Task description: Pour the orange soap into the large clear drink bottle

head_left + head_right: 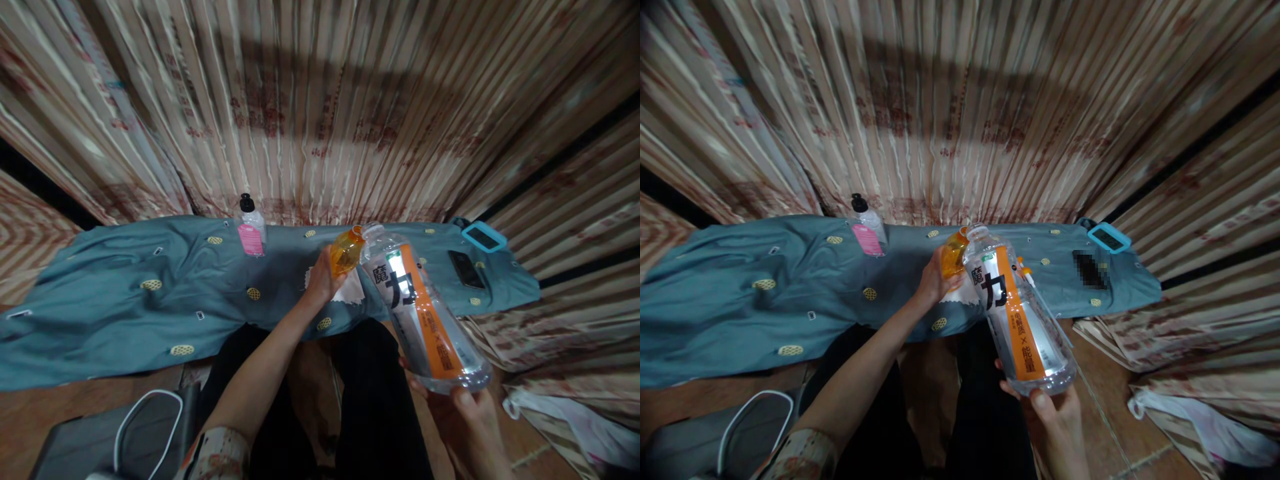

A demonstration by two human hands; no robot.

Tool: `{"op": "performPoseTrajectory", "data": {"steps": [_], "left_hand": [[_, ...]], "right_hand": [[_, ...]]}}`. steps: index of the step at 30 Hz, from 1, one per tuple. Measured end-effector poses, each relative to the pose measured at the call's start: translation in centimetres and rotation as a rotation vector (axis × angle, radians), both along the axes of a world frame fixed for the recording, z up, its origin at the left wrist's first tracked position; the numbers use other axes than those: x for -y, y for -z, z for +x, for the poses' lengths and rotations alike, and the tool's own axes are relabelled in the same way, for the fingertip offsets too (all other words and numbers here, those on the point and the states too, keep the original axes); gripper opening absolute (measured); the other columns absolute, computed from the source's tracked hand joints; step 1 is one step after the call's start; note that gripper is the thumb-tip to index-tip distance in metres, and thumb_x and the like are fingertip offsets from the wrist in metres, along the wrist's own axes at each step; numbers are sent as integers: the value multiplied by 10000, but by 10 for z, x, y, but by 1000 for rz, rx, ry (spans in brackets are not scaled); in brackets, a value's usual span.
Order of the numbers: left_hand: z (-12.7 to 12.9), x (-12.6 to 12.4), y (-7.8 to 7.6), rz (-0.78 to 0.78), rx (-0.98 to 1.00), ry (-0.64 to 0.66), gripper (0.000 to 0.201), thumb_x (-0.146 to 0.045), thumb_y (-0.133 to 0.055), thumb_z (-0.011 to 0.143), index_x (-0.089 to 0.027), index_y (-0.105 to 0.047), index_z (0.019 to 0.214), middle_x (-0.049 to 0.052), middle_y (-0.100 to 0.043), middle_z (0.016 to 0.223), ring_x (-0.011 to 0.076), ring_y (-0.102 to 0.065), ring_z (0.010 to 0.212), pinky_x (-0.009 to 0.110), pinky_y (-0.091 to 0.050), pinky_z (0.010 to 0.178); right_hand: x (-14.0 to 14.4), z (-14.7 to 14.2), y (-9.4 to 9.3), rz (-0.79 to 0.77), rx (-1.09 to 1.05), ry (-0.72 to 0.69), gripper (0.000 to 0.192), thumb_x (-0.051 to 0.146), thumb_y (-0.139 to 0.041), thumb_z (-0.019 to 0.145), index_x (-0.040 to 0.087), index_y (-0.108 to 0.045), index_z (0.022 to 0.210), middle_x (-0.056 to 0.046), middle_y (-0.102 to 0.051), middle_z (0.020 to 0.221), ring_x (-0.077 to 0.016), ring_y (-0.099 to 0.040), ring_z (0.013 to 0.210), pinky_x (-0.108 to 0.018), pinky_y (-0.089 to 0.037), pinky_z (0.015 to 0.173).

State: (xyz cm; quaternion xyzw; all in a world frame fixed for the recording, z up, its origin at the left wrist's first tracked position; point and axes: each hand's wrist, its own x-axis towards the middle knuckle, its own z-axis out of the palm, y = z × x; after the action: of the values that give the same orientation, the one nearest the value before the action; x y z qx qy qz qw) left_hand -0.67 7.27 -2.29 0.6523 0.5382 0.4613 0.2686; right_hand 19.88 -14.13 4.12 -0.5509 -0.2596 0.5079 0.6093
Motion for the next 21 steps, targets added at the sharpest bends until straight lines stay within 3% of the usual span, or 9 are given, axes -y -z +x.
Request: {"op": "performPoseTrajectory", "data": {"steps": [13,21], "left_hand": [[1,-2,6,27,32,1,658,-201,-834,798,-237,-508,1368,109,-696,1333,314,-696,1286,499,-599,1088],[0,-2,3,-3,15,3,704,-159,-831,762,-188,-494,1379,149,-682,1350,332,-690,1297,501,-590,1092]], "right_hand": [[0,-2,-5,3,23,-7,921,545,-960,642,256,-603,1441,-107,-842,1020,-375,-830,933,-459,-698,740],[0,-3,-5,16,6,6,846,495,-969,645,246,-639,1383,-94,-843,1004,-346,-834,902,-410,-696,730]]}}
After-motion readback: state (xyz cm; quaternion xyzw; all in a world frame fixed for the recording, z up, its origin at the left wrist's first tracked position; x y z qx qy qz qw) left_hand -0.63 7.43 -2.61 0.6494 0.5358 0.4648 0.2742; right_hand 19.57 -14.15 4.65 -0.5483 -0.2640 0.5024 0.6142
